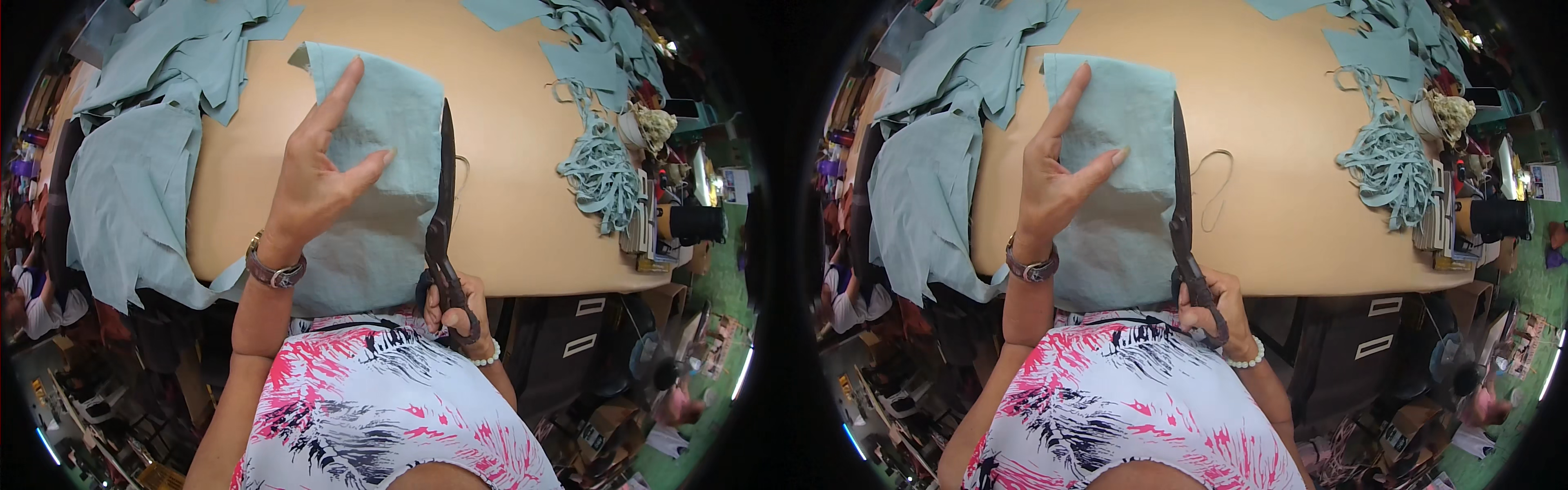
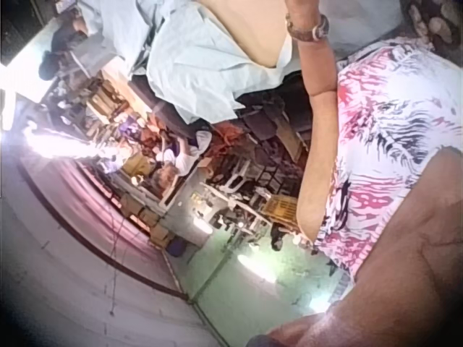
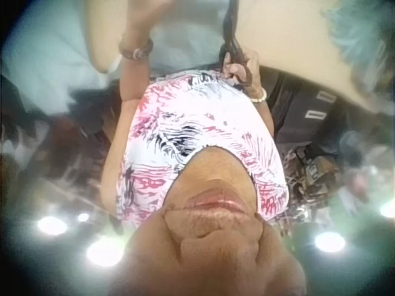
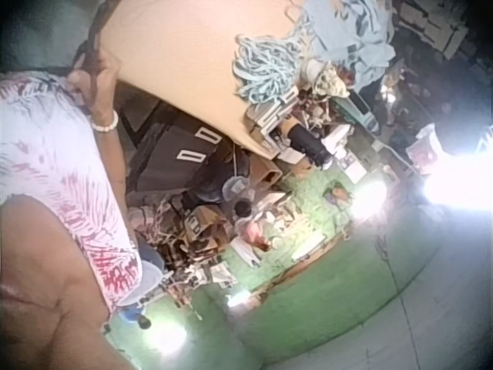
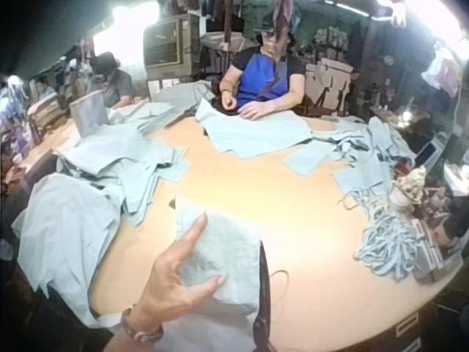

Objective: The person lays out fabric pieces on a table and cuts them along the edges with shears.

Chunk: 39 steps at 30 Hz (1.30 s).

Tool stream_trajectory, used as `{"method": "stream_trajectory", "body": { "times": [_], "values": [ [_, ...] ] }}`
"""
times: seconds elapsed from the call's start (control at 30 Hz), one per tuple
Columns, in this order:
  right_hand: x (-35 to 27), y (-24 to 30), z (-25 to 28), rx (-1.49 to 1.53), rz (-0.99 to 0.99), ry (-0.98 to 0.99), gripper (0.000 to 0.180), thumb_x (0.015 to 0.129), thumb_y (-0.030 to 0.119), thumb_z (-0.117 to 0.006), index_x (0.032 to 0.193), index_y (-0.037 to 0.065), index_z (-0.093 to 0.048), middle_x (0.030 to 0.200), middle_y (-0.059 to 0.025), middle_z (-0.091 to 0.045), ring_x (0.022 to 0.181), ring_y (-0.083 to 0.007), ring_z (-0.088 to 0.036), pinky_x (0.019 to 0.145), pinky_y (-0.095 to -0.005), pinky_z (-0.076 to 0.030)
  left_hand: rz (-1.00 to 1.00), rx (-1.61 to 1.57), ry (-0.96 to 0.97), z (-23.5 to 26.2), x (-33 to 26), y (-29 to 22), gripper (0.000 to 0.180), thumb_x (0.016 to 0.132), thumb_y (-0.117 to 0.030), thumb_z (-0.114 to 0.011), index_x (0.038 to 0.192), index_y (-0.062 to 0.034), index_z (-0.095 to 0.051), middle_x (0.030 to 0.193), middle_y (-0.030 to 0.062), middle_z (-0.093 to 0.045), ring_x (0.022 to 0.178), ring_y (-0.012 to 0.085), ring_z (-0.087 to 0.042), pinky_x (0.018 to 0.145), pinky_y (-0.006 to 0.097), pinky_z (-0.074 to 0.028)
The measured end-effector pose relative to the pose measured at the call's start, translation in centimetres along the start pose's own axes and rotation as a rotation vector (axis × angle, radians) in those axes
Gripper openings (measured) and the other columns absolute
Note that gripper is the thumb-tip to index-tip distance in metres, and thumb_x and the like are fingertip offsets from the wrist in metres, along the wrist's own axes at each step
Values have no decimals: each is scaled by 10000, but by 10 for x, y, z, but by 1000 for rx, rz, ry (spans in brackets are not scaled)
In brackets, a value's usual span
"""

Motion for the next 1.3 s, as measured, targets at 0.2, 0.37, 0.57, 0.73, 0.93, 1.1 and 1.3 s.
{"method": "stream_trajectory", "body": {
  "times": [0.2, 0.37, 0.57, 0.73, 0.93, 1.1, 1.3],
  "values": [
    [8, 8, -8, 46, 21, -14, 417, 605, 244, -824, 742, -3, -517, 585, -43, -535, 503, -92, -524, 474, -201, -418, 17, -28, 24, -1, -8, -3, 750, 698, -25, -665, 1353, 30, -305, 1354, 180, -400, 1256, 231, -385, 1030, 304, -280],
    [12, 11, -10, 83, 56, -4, 454, 606, 279, -829, 749, -13, -513, 581, -46, -528, 494, -103, -532, 463, -213, -441, 30, -66, 40, -4, -14, -3, 752, 698, -26, -671, 1354, 26, -307, 1363, 177, -390, 1258, 233, -383, 1033, 313, -282],
    [12, 9, -12, 96, 60, -1, 466, 610, 289, -825, 753, -24, -511, 579, -56, -526, 486, -109, -536, 447, -215, -451, 72, -92, 22, -1, -19, 1, 744, 696, -11, -678, 1348, 24, -321, 1369, 169, -384, 1266, 228, -373, 1038, 315, -279],
    [12, 7, -11, 53, 32, -6, 426, 630, 256, -811, 764, -24, -519, 596, -54, -534, 479, -98, -532, 445, -207, -449, 53, -63, 34, 0, -17, 3, 766, 686, 35, -668, 1359, 20, -302, 1357, 145, -396, 1224, 198, -404, 1011, 302, -317],
    [11, 8, -15, 62, 55, 7, 312, 674, 143, -777, 795, -12, -535, 628, -33, -536, 470, -78, -522, 425, -193, -424, 27, -25, 38, 2, -17, 0, 791, 679, 80, -651, 1372, 15, -276, 1350, 121, -403, 1180, 166, -439, 983, 290, -358],
    [8, 15, -18, -51, 39, -55, 222, 721, 58, -729, 840, -20, -558, 583, -3, -515, 433, -60, -498, 388, -187, -386, 45, -89, -14, 5, -17, 0, 737, 683, -25, -697, 1331, 30, -351, 1342, 163, -422, 1239, 223, -408, 1024, 310, -304],
    [5, 15, -20, -125, 55, -40, 186, 731, 56, -726, 758, -6, -553, 525, 12, -500, 418, -46, -480, 385, -180, -362, 330, -452, -175, 15, -20, 13, 633, 693, -10, -703, 1274, 17, -452, 1221, 107, -533, 1095, 148, -505, 951, 278, -382]
  ]
}}
Point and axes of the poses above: each hand's wrist, its own x-axis towards the middle knuckle, its own z-axis out of the back of the hand, y = z × x, the point moved 7 cm from there along x, towards the middle knuckle
